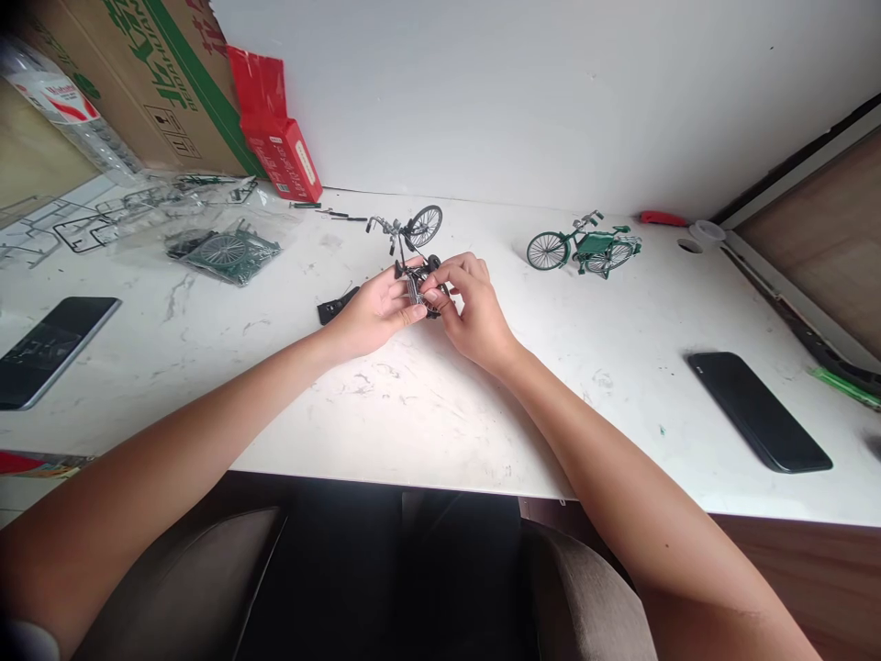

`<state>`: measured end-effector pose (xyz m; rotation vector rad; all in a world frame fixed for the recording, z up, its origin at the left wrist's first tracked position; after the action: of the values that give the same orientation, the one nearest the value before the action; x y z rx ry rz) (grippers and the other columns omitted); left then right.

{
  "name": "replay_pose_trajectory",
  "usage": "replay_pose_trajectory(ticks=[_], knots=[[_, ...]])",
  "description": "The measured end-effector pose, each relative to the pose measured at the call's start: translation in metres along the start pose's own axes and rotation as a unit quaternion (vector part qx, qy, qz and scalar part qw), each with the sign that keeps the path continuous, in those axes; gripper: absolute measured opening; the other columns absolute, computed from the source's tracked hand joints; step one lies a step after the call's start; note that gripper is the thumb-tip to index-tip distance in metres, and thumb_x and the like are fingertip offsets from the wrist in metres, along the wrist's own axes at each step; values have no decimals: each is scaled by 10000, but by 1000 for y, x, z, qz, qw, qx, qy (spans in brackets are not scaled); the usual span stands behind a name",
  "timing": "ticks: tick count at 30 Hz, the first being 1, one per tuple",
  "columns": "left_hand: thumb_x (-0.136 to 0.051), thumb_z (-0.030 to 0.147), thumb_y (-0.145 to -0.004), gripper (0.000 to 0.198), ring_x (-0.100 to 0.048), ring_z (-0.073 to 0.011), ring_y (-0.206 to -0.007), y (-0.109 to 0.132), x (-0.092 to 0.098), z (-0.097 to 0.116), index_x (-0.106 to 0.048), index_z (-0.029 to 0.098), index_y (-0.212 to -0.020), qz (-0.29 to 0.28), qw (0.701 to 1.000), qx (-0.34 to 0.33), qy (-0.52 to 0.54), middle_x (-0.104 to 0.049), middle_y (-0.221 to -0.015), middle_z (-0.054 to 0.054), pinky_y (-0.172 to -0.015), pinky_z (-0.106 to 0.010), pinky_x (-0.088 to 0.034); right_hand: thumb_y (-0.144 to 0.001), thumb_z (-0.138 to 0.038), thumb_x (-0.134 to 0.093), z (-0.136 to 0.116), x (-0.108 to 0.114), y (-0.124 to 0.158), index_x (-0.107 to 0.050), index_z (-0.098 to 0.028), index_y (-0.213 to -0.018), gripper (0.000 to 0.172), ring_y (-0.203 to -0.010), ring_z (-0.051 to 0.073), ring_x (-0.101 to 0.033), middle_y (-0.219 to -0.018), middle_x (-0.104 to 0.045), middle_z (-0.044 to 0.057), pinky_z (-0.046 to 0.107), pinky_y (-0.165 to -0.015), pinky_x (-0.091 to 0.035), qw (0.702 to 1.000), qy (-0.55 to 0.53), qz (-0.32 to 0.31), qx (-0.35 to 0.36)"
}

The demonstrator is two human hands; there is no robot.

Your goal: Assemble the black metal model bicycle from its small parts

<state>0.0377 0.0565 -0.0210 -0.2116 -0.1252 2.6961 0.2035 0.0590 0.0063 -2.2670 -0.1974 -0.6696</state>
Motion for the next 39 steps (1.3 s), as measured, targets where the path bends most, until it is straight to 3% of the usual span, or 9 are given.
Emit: replay_pose_trajectory(ticks=[4,13,22,29,39], knots=[[-791,258,-949,851,-673,-307,-1441,-1,1,-1,-358,189,-1678,-2,1000,3,10,-708,-1502,-184,-1313,-549,-467,-1084,-495,-645,-1,0,0,-723,-284,-1049,228,-1122,295,-628,-1119,-659,96,481,-878,-577,1000,-10,3,-7],[-813,358,-960,696,-735,-284,-1324,-2,2,-6,-489,251,-1567,-11,999,-11,35,-772,-1368,-133,-1280,-584,-496,-1075,-507,-656,-1,1,-1,-729,-287,-1068,232,-1117,285,-638,-1123,-678,98,471,-855,-595,1000,-9,11,-12],[-781,411,-994,612,-667,-323,-1453,-1,-1,2,-508,214,-1504,-12,999,-20,48,-760,-1397,-147,-1317,-624,-468,-1072,-548,-655,-8,3,-3,-716,-287,-1059,268,-1113,280,-633,-1098,-682,87,469,-866,-585,1000,-1,3,-17],[-763,562,-988,746,-619,-358,-1511,0,0,2,-456,210,-1570,-15,999,-32,38,-734,-1441,-177,-1307,-643,-482,-1074,-503,-662,-12,3,-4,-713,-286,-1055,223,-1121,280,-625,-1122,-682,87,476,-864,-584,1000,1,-1,-24],[-804,666,-908,805,-715,-347,-1385,2,-1,10,-522,185,-1488,12,999,-46,26,-727,-1458,-197,-1209,-534,-596,-1070,-541,-664,-19,9,-6,-731,-299,-1020,256,-1069,287,-628,-1041,-726,74,493,-845,-558,1000,17,8,-11]])
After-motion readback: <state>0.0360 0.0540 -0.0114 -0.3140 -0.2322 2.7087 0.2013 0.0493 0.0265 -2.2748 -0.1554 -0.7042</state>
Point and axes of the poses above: each hand's wrist, its own y-axis away from the middle knuckle, its own x-axis out of the back of the hand, z = x × y, the point moved 5 cm from there along -y, towards the middle knuckle
